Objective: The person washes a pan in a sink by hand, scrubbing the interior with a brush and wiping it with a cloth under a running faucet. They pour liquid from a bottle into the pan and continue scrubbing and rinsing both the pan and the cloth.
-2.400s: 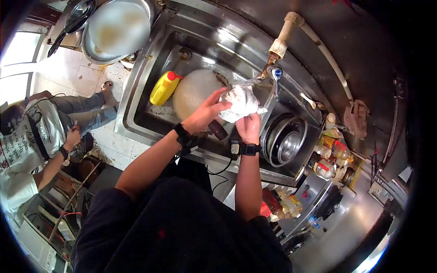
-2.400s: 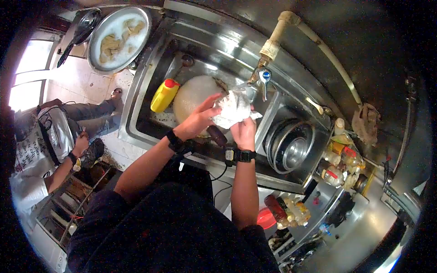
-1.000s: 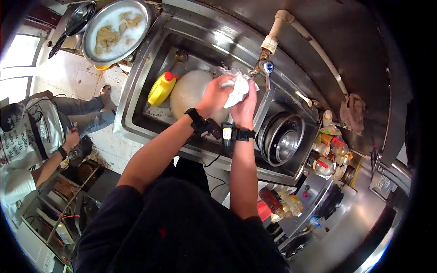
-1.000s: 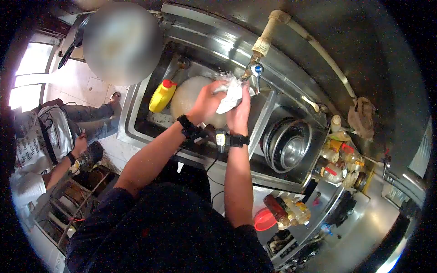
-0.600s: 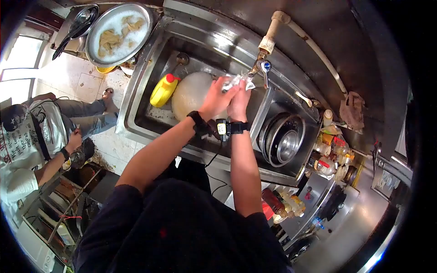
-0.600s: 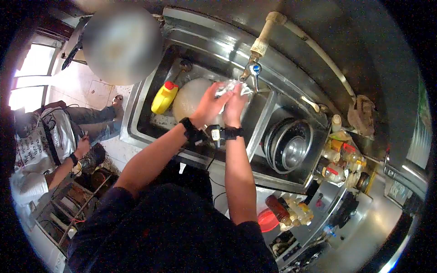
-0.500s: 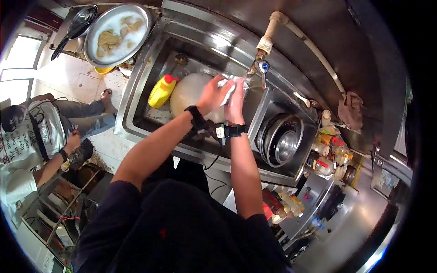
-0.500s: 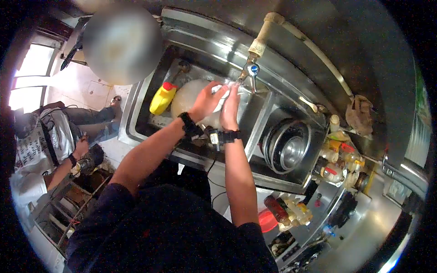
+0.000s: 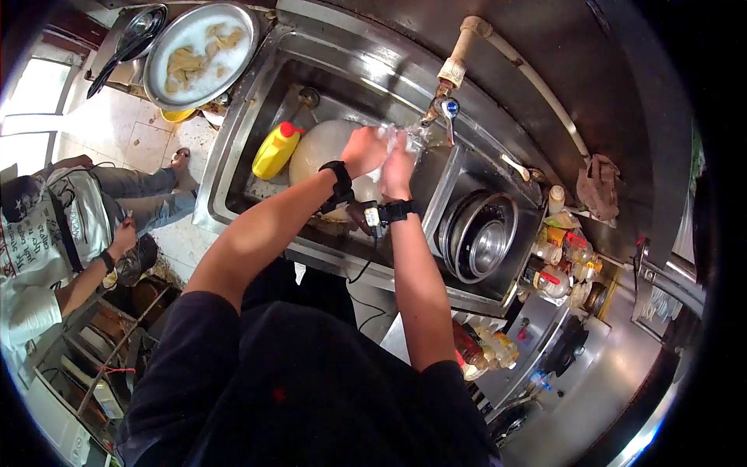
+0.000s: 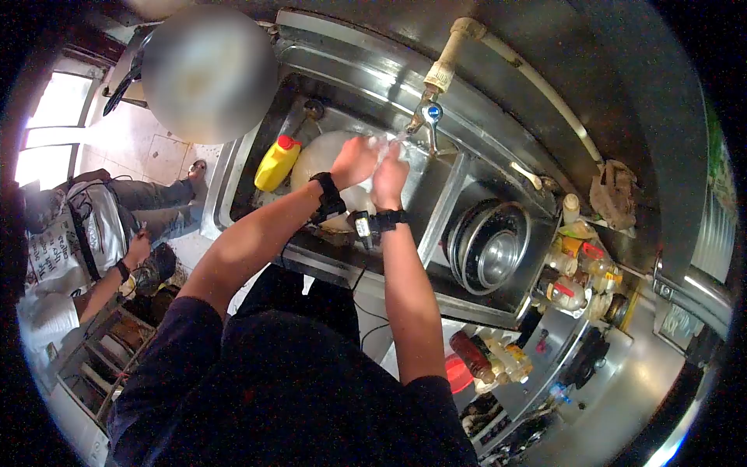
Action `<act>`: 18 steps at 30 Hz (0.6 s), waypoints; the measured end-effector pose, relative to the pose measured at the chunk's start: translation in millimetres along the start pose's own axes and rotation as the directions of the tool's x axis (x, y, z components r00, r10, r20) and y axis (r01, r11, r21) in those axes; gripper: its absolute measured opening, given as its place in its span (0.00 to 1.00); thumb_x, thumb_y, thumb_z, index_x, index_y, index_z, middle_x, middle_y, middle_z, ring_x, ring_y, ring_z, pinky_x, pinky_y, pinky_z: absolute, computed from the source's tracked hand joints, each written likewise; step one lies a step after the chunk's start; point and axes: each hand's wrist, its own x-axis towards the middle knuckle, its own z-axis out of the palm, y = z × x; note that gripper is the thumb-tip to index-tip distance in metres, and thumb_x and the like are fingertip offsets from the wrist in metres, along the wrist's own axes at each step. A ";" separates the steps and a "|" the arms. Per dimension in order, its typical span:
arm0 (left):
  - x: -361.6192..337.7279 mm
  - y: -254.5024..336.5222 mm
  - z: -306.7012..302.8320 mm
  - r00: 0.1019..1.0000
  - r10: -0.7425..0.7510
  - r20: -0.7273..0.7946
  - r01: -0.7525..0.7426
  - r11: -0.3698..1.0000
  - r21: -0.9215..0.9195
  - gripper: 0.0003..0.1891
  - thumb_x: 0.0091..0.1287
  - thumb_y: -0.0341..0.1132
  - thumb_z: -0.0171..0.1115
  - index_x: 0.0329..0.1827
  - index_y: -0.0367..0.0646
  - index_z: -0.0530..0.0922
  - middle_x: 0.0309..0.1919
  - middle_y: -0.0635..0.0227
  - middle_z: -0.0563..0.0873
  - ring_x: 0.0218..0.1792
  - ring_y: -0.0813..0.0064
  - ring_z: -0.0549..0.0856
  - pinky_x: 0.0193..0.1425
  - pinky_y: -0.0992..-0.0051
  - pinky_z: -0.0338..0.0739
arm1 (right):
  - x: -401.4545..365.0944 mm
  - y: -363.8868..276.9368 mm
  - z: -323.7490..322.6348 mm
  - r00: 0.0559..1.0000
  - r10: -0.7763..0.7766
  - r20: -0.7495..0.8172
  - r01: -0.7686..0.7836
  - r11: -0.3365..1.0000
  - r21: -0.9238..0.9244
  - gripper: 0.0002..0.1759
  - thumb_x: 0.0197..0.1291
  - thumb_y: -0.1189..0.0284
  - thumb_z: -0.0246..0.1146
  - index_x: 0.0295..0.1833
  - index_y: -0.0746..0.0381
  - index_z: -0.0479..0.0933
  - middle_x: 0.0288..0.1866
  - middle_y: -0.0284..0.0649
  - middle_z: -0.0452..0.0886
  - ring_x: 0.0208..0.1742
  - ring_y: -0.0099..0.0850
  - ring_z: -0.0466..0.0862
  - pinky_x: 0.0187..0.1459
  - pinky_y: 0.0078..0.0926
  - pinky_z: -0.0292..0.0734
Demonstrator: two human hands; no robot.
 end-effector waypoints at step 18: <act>-25.1 49.6 -30.9 0.803 -0.494 0.332 0.556 0.424 -0.715 0.28 0.68 0.50 0.63 0.62 0.38 0.74 0.51 0.67 0.84 0.47 0.74 0.83 0.51 0.75 0.78 | -3.2 -16.9 -2.8 0.989 0.024 0.149 -0.072 0.943 0.326 0.29 0.72 0.46 0.48 0.54 0.62 0.77 0.46 0.37 0.83 0.49 0.32 0.83 0.51 0.33 0.76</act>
